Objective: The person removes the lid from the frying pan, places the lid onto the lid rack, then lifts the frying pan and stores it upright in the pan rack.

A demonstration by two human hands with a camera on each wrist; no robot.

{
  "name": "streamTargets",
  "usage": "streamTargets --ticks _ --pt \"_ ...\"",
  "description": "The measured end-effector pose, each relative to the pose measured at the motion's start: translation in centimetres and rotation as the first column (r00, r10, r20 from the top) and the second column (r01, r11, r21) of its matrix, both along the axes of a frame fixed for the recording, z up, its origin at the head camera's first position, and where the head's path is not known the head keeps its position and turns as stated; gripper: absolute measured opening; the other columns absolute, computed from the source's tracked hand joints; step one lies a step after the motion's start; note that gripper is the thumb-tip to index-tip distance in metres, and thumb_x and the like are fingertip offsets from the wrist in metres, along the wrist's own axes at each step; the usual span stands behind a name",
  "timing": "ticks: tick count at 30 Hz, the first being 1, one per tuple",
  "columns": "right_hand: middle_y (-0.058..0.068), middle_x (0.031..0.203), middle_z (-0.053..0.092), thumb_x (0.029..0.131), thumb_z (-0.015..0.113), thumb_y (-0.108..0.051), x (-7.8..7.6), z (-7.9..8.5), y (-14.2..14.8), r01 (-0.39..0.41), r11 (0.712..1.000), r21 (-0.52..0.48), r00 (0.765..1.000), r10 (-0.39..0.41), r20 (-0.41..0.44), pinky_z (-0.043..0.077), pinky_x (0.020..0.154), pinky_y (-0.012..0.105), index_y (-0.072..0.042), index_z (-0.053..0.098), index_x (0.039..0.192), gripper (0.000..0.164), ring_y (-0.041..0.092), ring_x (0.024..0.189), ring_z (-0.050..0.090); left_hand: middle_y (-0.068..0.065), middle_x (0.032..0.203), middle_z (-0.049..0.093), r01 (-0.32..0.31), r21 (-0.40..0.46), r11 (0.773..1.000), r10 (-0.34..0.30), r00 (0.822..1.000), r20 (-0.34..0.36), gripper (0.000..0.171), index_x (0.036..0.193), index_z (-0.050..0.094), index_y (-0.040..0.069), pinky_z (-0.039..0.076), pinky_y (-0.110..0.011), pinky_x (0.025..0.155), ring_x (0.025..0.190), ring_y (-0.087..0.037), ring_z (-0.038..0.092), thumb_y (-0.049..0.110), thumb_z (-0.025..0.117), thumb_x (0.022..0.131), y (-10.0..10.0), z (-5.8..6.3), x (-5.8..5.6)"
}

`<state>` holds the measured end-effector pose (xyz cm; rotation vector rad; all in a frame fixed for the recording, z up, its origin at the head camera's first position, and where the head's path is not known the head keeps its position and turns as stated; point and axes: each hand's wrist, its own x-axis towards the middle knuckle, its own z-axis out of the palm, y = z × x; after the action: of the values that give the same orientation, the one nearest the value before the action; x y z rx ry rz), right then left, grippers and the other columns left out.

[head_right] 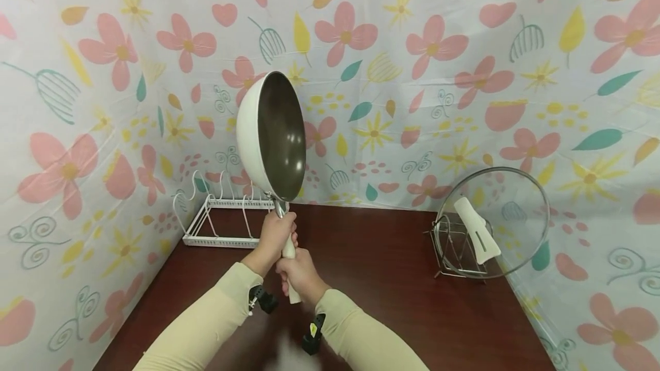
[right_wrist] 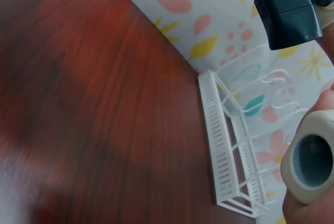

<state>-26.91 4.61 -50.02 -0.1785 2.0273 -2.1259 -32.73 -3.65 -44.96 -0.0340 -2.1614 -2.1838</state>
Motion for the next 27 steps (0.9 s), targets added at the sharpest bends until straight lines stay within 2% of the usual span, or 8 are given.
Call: streamTargets --ticks 9,14,20,27 --pt "-0.001 0.047 0.044 0.073 0.054 0.0 -0.3 0.1 -1.9 -0.025 0.999 -0.04 1.0 0.025 0.003 0.04 0.032 0.029 -0.008 0.048 0.065 0.013 0.012 0.031 0.045 -0.001 0.051 0.046 -0.013 -0.021 1.0 0.013 1.0 0.017 0.01 0.087 0.046 0.008 0.045 -0.031 0.039 0.036 -0.015 0.047 0.015 0.05 0.092 -1.8 0.5 -0.2" --pt "-0.001 0.048 0.043 0.073 0.053 0.001 -0.6 0.1 -3.1 -0.046 0.996 -0.072 0.999 0.046 0.002 0.04 0.033 0.029 -0.008 0.047 0.066 0.012 0.012 0.032 0.045 -0.002 0.05 0.048 -0.035 -0.054 0.998 0.035 0.999 -0.002 0.011 0.089 0.048 0.006 0.045 -0.031 0.038 0.035 -0.015 0.048 0.016 0.052 0.091 -2.8 0.5 -0.4" --pt "0.0 0.047 0.043 0.073 0.053 0.001 -1.0 0.1 -4.5 -0.062 0.992 -0.114 0.998 0.063 0.001 0.039 0.032 0.03 -0.007 0.047 0.065 0.012 0.012 0.031 0.044 -0.004 0.05 0.049 -0.039 -0.078 0.996 0.037 0.999 -0.029 0.012 0.085 0.05 0.006 0.045 -0.031 0.038 0.035 -0.017 0.049 0.015 0.052 0.092 -4.2 1.0 -0.5" --pt "0.0 0.047 0.043 0.073 0.052 0.002 -1.3 -0.2 -6.2 -0.075 0.987 -0.143 0.997 0.074 -0.014 0.039 0.032 0.031 -0.006 0.047 0.063 0.014 0.013 0.031 0.044 -0.002 0.05 0.048 -0.08 -0.121 0.989 0.077 0.996 -0.035 0.012 0.08 0.048 0.009 0.045 -0.029 0.04 0.039 -0.018 0.05 0.014 0.052 0.091 -5.6 1.0 -0.5"
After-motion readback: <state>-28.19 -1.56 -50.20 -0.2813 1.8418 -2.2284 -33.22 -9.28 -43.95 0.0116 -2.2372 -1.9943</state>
